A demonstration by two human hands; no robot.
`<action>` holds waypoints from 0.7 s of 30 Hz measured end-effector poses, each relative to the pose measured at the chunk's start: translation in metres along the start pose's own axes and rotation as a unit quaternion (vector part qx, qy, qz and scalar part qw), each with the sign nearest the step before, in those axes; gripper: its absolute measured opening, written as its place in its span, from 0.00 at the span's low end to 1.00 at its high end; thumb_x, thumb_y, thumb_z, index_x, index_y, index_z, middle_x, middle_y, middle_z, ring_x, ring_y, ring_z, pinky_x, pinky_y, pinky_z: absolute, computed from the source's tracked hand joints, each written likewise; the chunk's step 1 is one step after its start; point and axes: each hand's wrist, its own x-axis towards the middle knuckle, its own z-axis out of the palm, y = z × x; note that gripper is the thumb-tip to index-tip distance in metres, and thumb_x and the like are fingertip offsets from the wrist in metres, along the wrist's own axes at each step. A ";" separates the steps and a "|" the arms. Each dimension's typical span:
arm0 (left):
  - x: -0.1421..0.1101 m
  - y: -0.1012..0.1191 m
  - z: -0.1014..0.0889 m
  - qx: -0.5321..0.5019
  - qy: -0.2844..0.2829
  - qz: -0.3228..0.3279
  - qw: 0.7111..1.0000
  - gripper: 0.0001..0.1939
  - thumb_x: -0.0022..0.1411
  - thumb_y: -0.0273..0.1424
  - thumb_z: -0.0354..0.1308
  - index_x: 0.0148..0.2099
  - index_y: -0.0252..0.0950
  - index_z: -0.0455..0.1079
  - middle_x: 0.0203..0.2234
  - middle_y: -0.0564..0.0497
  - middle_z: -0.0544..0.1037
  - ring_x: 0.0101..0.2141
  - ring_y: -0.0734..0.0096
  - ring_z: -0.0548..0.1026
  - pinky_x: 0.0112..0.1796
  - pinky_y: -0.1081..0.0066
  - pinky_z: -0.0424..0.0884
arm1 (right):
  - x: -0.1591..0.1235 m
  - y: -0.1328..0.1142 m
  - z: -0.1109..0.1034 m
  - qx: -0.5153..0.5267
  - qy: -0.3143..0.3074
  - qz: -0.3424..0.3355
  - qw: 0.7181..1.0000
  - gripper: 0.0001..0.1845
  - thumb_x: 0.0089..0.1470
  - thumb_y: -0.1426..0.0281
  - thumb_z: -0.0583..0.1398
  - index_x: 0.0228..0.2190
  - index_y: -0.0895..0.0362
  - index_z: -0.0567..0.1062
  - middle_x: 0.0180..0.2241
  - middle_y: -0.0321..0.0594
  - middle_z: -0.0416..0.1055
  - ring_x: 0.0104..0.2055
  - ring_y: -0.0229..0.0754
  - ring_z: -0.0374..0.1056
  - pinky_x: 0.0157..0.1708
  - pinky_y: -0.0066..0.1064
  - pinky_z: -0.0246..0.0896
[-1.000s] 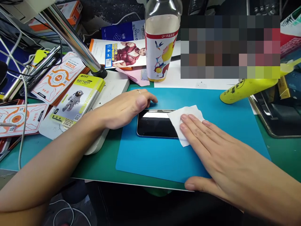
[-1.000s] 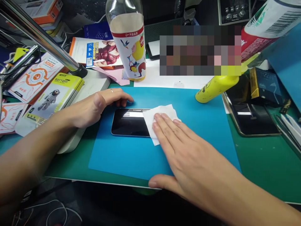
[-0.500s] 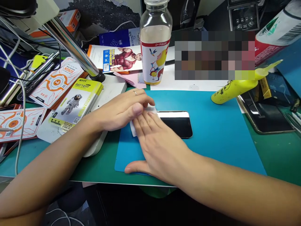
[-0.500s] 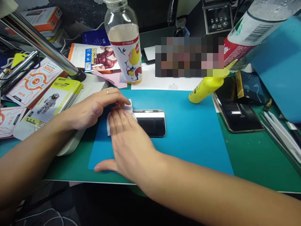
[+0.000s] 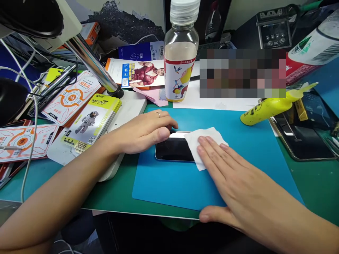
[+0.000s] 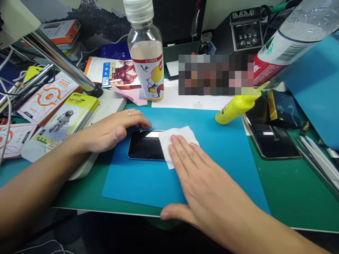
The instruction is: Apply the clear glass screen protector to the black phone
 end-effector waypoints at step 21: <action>-0.003 -0.006 0.004 0.008 0.039 0.015 0.999 0.48 0.73 0.67 0.29 0.65 0.36 0.71 0.58 0.37 0.78 0.58 0.48 0.74 0.59 0.51 0.67 | 0.077 -0.048 0.014 0.086 -0.023 -0.024 0.996 0.77 0.54 0.23 0.48 0.71 0.83 0.58 0.74 0.76 0.52 0.78 0.72 0.51 0.75 0.55 0.53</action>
